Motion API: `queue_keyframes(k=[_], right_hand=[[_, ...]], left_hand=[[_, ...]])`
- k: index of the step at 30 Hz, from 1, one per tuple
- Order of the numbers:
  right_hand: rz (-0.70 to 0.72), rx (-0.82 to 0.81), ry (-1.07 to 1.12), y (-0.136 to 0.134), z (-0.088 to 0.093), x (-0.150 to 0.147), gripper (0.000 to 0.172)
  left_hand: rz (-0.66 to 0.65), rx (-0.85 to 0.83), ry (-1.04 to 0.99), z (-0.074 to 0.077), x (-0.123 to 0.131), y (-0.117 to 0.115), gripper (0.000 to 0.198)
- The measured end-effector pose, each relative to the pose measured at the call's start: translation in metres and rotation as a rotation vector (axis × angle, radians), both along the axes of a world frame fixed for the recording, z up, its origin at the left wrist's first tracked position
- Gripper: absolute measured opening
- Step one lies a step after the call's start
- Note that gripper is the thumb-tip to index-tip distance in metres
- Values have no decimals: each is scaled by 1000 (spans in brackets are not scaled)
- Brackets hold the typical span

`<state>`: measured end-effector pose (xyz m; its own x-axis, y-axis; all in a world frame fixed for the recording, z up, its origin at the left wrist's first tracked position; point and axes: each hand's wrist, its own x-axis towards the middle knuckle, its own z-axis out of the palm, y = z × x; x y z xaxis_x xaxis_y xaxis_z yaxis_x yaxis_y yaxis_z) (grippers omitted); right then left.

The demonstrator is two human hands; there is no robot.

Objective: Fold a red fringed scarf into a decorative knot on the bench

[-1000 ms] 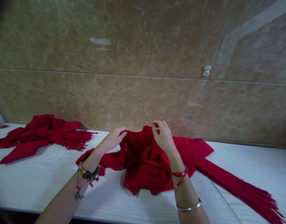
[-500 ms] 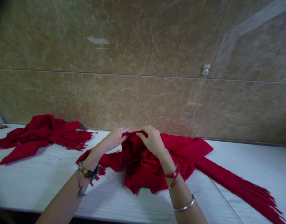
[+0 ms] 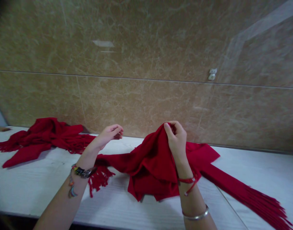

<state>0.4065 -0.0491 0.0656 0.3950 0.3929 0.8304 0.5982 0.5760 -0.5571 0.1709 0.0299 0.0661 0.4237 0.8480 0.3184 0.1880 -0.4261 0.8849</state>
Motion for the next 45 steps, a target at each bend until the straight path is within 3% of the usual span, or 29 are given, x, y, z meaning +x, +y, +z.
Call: queue_keyframes(k=[4, 8, 10, 13, 15, 19, 21, 23, 25, 26, 29, 32, 37, 39, 42, 45], right_hand=[[14, -90, -145, -2, -1, -7, 16], [29, -36, -142, -3, -2, -10, 16], [1, 30, -68, -2, -2, -6, 17], [-56, 179, 114, 2, -1, 7, 18], [-73, 235, 194, 5, -1, 12, 18], [-51, 67, 49, 6, -3, 8, 17], [-32, -35, -71, 5, -4, -1, 17], [-11, -77, -149, 4, -5, -9, 17], [-5, -83, -195, 3, -5, -16, 16], [-6, -80, -210, 2, -5, -18, 17], [-25, -51, -202, -2, -3, -20, 18], [-95, 43, -87, -4, -1, -14, 21], [-269, 223, 176, 1, 1, 14, 23], [-340, 239, 209, 3, 0, 26, 24], [-398, 145, 154, 5, -2, 39, 23], [-389, -57, -24, 10, -7, 43, 19]], left_hand=[[-186, 59, 174, -14, 35, -24, 27], [-168, 192, 218, -21, 56, -28, 14], [-71, 225, 247, -20, 47, -14, 13], [293, 266, 412, -24, 17, 15, 16], [466, 241, 500, -31, -5, 31, 19], [579, 194, 603, -43, -20, 38, 18], [545, 236, 612, -40, -7, 27, 17], [410, 314, 550, -31, 15, 8, 17], [113, 389, 376, -23, 39, -15, 22], [52, 414, 326, -20, 49, -26, 25], [195, 527, 369, -19, 65, -45, 26], [320, 580, 469, -19, 59, -41, 24], [296, 680, 431, 2, 29, -36, 35], [254, 667, 391, 13, 19, -43, 29], [129, 556, 338, 26, 8, -51, 10], [68, 479, 347, 29, 2, -46, 15]])
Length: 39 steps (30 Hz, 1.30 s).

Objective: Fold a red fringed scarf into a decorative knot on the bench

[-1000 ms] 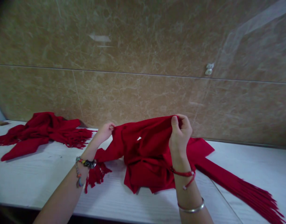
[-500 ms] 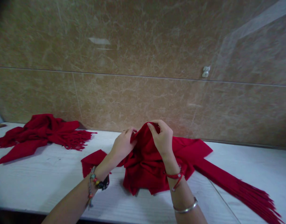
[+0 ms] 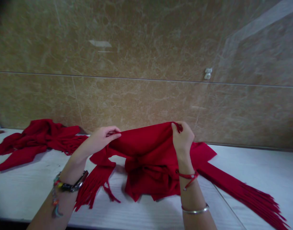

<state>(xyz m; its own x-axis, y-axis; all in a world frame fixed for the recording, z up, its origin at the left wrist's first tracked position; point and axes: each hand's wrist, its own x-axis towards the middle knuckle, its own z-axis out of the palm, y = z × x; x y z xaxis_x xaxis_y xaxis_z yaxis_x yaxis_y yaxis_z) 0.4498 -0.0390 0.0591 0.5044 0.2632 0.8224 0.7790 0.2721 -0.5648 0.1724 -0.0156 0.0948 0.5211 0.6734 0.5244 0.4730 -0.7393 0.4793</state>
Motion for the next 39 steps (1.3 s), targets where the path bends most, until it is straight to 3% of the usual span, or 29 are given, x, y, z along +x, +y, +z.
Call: queue_keyframes(k=[3, 8, 12, 16, 22, 27, 30, 34, 36, 39], right_hand=[[155, -172, -234, 5, -3, -12, 17], [613, -308, -507, 1, -6, -59, 31], [731, -416, -575, -1, -11, -84, 33], [685, -415, -527, -2, -11, -88, 12], [519, -322, -396, -9, 0, -82, 14], [367, -303, -300, -10, 6, -62, 17], [281, -280, -258, -11, 8, -51, 17], [271, -325, -283, -13, 9, -49, 15], [274, -348, -307, -13, 9, -51, 14], [253, -349, -314, -13, 10, -52, 14]], left_hand=[[24, -20, 23, -7, 1, 12, 24], [-3, 2, 73, -22, 13, 17, 24], [-109, 40, 137, -21, 16, 6, 22], [-64, 114, 237, -20, 10, 4, 19], [98, 243, 313, -30, -7, 16, 22], [40, 227, 279, -33, -20, 23, 32], [-65, 125, 99, -36, -29, 33, 39], [-114, -244, -150, -47, -37, 54, 38], [-42, -334, -179, -54, -38, 62, 35], [111, -305, -102, -62, -39, 71, 29]])
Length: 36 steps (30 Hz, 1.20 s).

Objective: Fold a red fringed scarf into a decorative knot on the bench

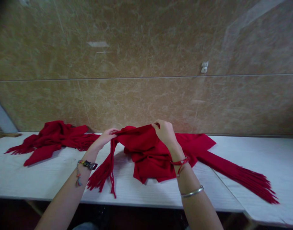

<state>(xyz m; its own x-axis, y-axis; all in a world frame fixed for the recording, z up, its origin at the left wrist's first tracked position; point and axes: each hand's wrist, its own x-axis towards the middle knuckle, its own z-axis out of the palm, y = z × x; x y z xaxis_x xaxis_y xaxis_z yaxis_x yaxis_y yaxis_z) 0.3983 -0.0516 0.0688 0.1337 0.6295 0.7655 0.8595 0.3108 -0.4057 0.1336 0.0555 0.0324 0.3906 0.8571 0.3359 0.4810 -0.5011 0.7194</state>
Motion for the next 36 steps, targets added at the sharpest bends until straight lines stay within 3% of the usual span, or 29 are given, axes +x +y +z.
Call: queue_keyframes(k=[6, 11, 16, 21, 28, 34, 36], right_hand=[[-5, -9, -7, 4, 0, 2, 13], [57, -22, -75, 5, 0, -6, 14], [75, 16, -81, 0, 5, -6, 16], [35, 82, 14, -3, 8, -2, 17], [170, 62, 35, -7, 12, -2, 17], [254, -8, -41, -8, 11, -2, 16], [252, -74, -121, -6, 7, -8, 16]], left_hand=[[140, 21, 231, -15, -7, 10, 19], [190, -75, 422, -25, -19, 10, 11], [302, 24, 380, -11, -37, 12, 13], [499, 226, 177, 6, -56, 19, 33], [349, 251, 219, 17, -60, 13, 21], [470, 294, 294, 18, -54, 2, 21], [413, 306, 309, 15, -39, -6, 24]])
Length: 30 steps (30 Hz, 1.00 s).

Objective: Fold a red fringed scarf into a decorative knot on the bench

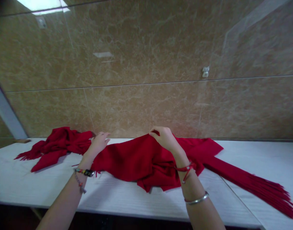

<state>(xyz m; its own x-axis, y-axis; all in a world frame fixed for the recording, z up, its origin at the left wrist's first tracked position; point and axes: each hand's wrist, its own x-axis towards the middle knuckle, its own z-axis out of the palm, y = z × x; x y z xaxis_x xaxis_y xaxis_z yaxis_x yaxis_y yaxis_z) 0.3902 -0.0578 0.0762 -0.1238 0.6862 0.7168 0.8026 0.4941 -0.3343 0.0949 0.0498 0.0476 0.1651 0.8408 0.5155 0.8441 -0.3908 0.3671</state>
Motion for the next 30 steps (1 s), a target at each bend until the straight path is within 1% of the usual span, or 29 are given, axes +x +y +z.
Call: queue_keyframes(k=[1, 2, 4, 5, 6, 7, 10, 12, 15, 17, 19, 21, 24, 26, 27, 30], right_hand=[[-8, -15, -34, 1, -2, -3, 16], [-13, -21, -59, 2, -3, -7, 16], [-11, -6, -80, 3, -4, -12, 15], [-6, 13, -78, 3, -3, -14, 14], [-4, 36, -71, 2, -2, -16, 14], [-6, 62, -59, 0, -1, -17, 14], [-41, 129, -22, -5, 3, -15, 14], [-93, 171, 25, -5, 5, -9, 16], [-256, 212, 113, 0, 1, 8, 17], [-365, 153, 101, 6, -4, 20, 17], [-398, 31, 14, 12, -9, 26, 15], [-325, -82, -88, 15, -13, 22, 13], [-96, -198, -173, 15, -16, 3, 18], [15, -248, -232, 15, -19, -12, 21], [33, -266, -271, 16, -22, -18, 23], [-21, -300, -392, 24, -35, -25, 27]], left_hand=[[-89, -18, 8, -1, 10, -5, 26], [-206, -44, 11, -2, 22, -12, 28], [-514, -129, -27, -2, 44, -25, 36], [-614, -162, -53, -3, 54, -31, 40], [-685, -192, -76, -3, 63, -36, 41], [-714, -210, -87, -3, 69, -39, 40], [-701, -238, -47, -2, 74, -39, 27], [-685, -236, 4, 2, 66, -34, 27], [-621, -215, 56, 11, 46, -29, 26], [-541, -211, 92, 19, 34, -30, 24], [-492, -206, 130, 26, 26, -33, 22], [-472, -161, 148, 30, 25, -37, 20], [-477, -85, 157, 28, 35, -38, 20], [-503, -106, 181, 18, 46, -36, 21], [-508, -134, 203, 11, 51, -34, 21], [-494, -230, 356, -14, 64, -28, 34]])
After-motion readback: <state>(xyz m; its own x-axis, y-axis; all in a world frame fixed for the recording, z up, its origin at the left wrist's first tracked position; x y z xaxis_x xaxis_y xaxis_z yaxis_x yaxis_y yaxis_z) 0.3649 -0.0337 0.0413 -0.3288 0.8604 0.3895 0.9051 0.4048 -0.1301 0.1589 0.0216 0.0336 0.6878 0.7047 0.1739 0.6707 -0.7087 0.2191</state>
